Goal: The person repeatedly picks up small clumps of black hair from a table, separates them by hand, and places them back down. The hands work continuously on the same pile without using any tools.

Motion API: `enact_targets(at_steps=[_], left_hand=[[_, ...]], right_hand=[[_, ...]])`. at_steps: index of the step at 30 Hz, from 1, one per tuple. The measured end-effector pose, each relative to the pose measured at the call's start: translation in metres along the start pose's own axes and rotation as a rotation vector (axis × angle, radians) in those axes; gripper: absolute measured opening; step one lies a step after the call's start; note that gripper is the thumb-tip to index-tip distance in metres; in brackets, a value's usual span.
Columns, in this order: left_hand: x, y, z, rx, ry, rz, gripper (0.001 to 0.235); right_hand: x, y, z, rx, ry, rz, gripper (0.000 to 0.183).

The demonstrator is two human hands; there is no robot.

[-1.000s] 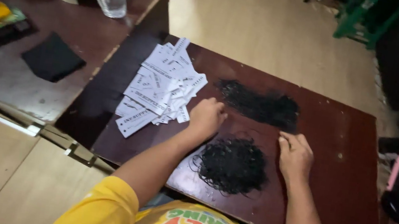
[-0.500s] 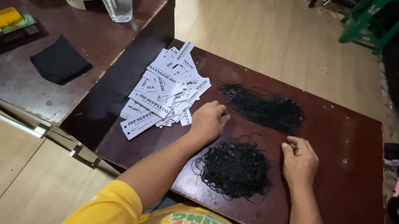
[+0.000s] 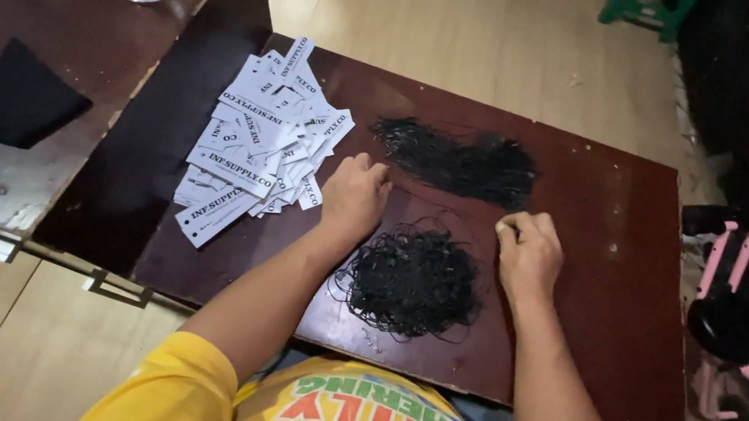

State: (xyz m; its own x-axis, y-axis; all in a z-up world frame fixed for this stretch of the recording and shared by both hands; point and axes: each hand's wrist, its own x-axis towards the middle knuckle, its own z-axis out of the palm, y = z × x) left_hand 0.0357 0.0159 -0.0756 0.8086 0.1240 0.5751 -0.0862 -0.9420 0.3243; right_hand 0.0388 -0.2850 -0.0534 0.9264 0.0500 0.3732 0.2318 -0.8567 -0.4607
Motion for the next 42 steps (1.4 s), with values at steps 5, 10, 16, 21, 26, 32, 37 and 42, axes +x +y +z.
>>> enact_targets(at_steps=[5,10,16,21,26,32,37,42], left_hand=[[-0.001,0.000,0.000,0.053,0.045,0.015,0.024],[0.000,-0.003,0.003,0.022,0.033,-0.005,0.025],[-0.003,-0.019,0.004,-0.284,0.030,-0.082,0.015],[-0.009,0.003,-0.023,-0.066,0.028,0.165,0.017],[-0.012,0.010,-0.024,0.004,0.152,0.261,0.010],[-0.008,0.008,-0.027,-0.004,0.137,0.244,0.010],[-0.005,-0.011,-0.001,-0.046,0.108,0.095,0.015],[-0.005,0.000,-0.022,0.003,0.165,0.169,0.020]], right_hand=[[0.003,0.009,0.007,0.028,0.034,0.018,0.013],[0.003,0.002,-0.006,0.102,0.104,0.017,0.012],[-0.004,-0.012,-0.025,0.314,0.196,0.047,0.019],[-0.008,-0.004,-0.011,0.058,0.085,-0.171,0.024],[-0.010,0.018,0.007,-0.044,0.088,-0.300,0.024],[-0.008,0.030,0.017,-0.075,0.116,-0.270,0.021],[-0.009,0.026,0.013,-0.068,0.129,-0.239,0.019],[-0.008,0.025,0.015,-0.066,0.135,-0.214,0.017]])
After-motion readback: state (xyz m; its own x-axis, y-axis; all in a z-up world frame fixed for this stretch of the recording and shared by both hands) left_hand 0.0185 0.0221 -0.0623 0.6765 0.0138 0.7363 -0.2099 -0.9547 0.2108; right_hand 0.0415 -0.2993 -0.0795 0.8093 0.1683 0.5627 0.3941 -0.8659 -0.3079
